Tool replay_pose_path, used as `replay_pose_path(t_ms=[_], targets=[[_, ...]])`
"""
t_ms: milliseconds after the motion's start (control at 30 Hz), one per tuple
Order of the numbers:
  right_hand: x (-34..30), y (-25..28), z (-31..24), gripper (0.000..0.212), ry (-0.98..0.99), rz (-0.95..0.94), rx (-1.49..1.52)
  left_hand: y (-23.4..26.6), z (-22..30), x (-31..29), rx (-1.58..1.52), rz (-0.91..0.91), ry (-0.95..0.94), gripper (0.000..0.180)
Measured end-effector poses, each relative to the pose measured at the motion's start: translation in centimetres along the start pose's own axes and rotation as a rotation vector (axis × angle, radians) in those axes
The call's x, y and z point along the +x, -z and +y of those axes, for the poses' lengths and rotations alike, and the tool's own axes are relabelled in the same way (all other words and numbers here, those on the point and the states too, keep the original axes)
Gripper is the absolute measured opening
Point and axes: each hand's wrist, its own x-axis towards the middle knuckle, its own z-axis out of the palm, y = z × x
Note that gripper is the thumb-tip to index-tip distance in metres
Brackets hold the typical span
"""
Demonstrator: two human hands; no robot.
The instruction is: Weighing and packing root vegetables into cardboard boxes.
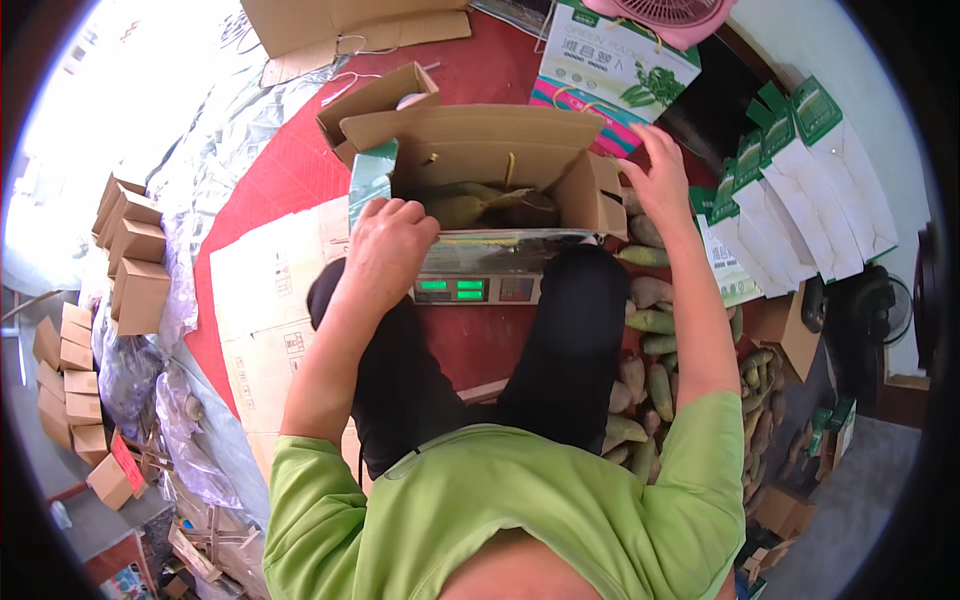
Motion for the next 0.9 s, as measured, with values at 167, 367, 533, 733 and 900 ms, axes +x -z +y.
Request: replay_pose_path(t_ms=[167, 367, 533, 733, 900], targets=[[5.3, -3.5, -3.7, 0.051, 0.236, -0.159, -0.135, -0.7, -0.7, -0.3, -0.019, 0.031, 0.031, 0.002], [7.6, -5.4, -5.0, 0.014, 0.163, -0.452, -0.303, -0.8, -1.4, -1.1, -0.054, 0.061, 0.006, 0.007], [8.8, -5.2, -8.9, 0.011, 0.230, -0.431, -0.369, 0.0, -3.6, -2.4, -0.087, 0.166, 0.032, 0.005], [11.9, -7.3, -16.7, 0.010, 0.455, -0.285, -0.343, 2.5, -8.2, -6.8, -0.097, 0.211, 0.187, 0.009], [11.4, -11.4, -25.2, 0.012, 0.663, -0.246, -0.320, 4.5, -9.7, -13.8, -0.100, 0.287, 0.297, 0.010]])
